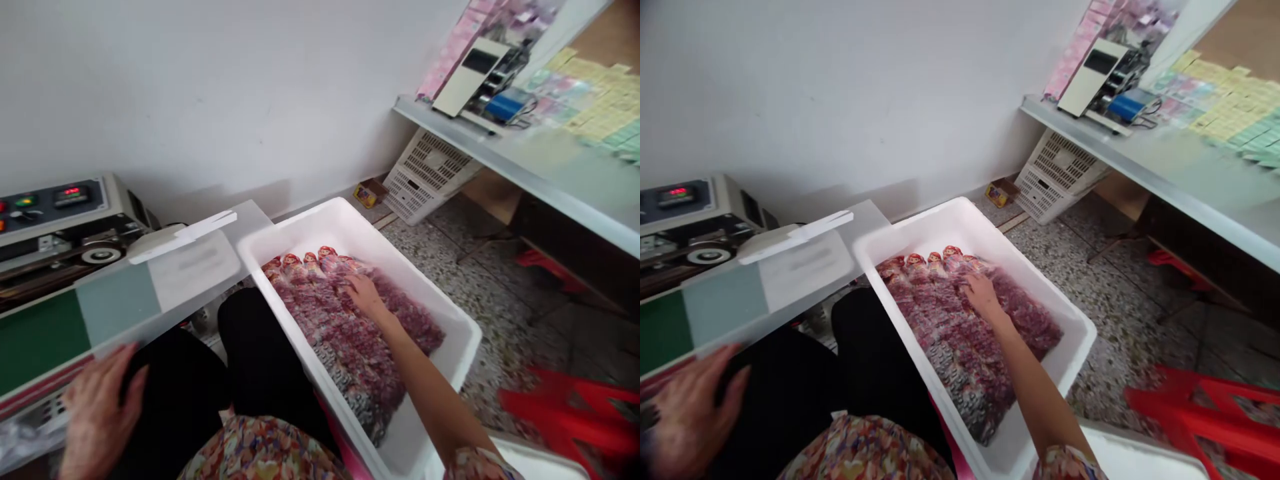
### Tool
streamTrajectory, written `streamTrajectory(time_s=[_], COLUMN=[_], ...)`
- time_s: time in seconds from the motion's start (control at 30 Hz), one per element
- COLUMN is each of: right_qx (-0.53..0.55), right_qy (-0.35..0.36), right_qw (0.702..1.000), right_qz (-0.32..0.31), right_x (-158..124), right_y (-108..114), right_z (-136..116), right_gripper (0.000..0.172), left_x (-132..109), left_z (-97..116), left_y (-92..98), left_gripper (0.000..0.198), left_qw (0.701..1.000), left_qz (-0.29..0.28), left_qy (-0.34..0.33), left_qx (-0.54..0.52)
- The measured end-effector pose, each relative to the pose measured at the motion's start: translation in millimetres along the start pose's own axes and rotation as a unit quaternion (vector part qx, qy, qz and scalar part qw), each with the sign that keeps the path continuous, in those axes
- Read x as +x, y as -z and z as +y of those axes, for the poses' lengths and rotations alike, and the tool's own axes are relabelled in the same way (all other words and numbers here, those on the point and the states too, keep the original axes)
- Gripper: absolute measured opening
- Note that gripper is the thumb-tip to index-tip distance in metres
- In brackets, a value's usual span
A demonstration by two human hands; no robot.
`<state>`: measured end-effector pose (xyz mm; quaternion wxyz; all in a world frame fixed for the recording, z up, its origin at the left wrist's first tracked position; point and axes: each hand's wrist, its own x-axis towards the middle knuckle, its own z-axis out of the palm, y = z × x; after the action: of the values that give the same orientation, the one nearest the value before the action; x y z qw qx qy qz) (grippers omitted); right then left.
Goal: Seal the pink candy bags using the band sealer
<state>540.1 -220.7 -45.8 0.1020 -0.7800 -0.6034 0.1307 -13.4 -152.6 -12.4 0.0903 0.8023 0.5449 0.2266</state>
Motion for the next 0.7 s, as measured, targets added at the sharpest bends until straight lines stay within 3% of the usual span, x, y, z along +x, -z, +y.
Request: streamTrajectory(time_s=[0.17, 0.3, 0.37, 0.5, 0.7], right_qx=[-0.009, -0.025, -0.034, -0.039, 0.02], right_qy=[0.078, 0.126, 0.137, 0.154, 0.175], right_qw=[0.995, 0.984, 0.976, 0.965, 0.963], right_qz=[-0.056, -0.126, -0.165, -0.211, -0.203], right_x=[59, 95, 106, 118, 135], right_y=[-24, -35, -39, -40, -30], right_z=[-50, -77, -85, -88, -102], right_gripper=[0.038, 0.062, 0.069, 0.065, 0.064], left_x=[-6, -2, -1, -2, -3], left_z=[13, 10, 11, 12, 15], left_y=[-10.7, -9.7, -10.1, -11.4, -8.2], left_gripper=[0.061, 0.055, 0.054, 0.055, 0.056], left_qw=[0.993, 0.985, 0.983, 0.984, 0.985], left_qz=[0.069, 0.099, 0.098, 0.093, 0.089], left_qy=[-0.059, -0.099, -0.104, -0.1, -0.1], left_qx=[0.07, 0.104, 0.115, 0.115, 0.11])
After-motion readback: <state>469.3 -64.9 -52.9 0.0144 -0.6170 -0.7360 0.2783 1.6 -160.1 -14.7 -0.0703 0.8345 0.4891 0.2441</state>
